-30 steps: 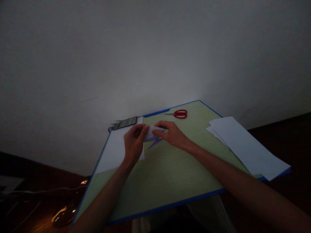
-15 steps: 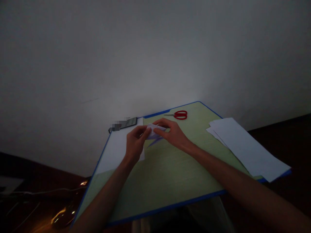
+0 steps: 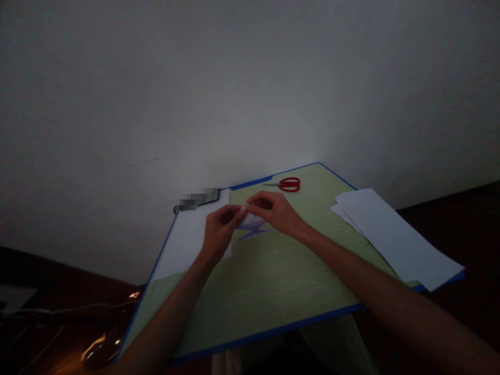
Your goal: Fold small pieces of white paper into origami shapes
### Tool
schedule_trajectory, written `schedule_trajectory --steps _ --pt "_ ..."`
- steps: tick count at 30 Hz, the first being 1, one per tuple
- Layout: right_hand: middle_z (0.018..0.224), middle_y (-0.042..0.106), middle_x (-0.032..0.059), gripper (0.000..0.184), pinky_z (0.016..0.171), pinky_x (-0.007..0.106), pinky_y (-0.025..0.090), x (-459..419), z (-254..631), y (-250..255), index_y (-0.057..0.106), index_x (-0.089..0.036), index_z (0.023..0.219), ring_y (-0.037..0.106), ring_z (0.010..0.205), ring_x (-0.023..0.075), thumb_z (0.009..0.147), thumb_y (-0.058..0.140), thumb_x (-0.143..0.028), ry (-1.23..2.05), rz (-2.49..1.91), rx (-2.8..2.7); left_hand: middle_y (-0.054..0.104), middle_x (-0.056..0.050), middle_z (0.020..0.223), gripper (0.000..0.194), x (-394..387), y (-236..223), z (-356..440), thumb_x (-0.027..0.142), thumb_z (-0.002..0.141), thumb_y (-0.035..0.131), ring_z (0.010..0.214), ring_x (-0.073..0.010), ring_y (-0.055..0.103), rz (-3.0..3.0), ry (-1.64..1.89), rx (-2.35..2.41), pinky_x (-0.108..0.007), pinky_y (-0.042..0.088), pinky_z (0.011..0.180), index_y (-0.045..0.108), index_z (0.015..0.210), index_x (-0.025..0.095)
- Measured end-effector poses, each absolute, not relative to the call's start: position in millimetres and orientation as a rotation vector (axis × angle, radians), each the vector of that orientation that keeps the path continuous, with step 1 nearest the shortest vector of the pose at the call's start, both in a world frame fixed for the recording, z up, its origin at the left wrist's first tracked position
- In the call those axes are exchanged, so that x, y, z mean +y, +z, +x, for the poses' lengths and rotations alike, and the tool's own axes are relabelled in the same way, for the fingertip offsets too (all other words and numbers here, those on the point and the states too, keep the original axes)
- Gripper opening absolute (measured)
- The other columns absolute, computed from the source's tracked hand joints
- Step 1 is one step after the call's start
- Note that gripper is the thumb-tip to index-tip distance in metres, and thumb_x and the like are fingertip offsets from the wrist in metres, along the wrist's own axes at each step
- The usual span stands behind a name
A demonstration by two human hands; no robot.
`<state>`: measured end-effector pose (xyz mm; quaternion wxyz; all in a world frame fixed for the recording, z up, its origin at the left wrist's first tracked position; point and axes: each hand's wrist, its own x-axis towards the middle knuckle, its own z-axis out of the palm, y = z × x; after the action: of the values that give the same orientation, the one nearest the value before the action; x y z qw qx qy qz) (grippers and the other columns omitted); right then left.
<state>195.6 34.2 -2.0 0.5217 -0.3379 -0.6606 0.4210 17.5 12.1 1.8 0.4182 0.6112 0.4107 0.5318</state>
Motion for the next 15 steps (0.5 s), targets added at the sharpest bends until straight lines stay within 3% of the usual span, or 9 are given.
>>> schedule_trajectory --steps 5,8,10,12,15 --pt "0.081 0.07 -0.0004 0.033 0.063 0.027 0.05 35.5 195.0 -5.9 0.065 -0.023 0.113 0.065 0.072 0.0151 0.085 0.074 -0.039 1.016 -0.772 -1.57 0.069 0.001 0.07 0.039 11.9 3.7 17.7 0.039 0.077 0.081 0.064 -0.0125 0.061 1.454 1.352 0.975 -0.024 0.047 0.06 0.068 0.108 0.019" --pt "0.095 0.072 0.0039 0.026 0.072 0.03 0.053 34.5 196.4 -5.2 0.068 -0.022 0.108 0.067 0.082 0.0167 0.091 0.067 -0.041 0.999 -0.763 -1.661 0.067 0.001 0.071 0.034 13.0 4.6 16.1 0.039 0.077 0.081 0.064 -0.0128 0.062 1.407 1.353 0.977 -0.023 0.047 0.059 0.068 0.102 0.019" --pt "0.105 0.071 0.0066 0.034 0.075 0.032 0.054 31.6 199.2 -1.7 0.068 -0.022 0.118 0.067 0.085 0.0175 0.094 0.062 -0.045 0.976 -0.781 -1.742 0.067 0.001 0.071 0.032 14.2 5.2 14.1 0.037 0.076 0.081 0.064 -0.013 0.062 1.388 1.383 1.013 -0.024 0.047 0.058 0.069 0.099 0.019" --pt "0.116 0.068 0.0083 0.051 0.08 0.035 0.055 27.8 203.1 2.9 0.057 -0.025 0.139 0.067 0.09 0.0187 0.093 0.065 -0.045 0.919 -0.782 -1.847 0.067 0.0 0.072 0.033 15.5 5.7 11.8 0.036 0.074 0.082 0.063 -0.0129 0.062 1.359 1.406 1.04 -0.023 0.046 0.057 0.07 0.099 0.019" --pt "0.126 0.064 0.0089 0.06 0.096 0.043 0.052 24.7 208.2 6.3 0.058 -0.03 0.139 0.062 0.112 0.0245 0.083 0.078 -0.043 0.7 -0.695 -2.084 0.068 0.001 0.072 0.034 17.3 5.9 8.8 0.036 0.072 0.082 0.06 -0.0127 0.061 1.269 1.423 1.05 -0.024 0.046 0.056 0.068 0.098 0.02"
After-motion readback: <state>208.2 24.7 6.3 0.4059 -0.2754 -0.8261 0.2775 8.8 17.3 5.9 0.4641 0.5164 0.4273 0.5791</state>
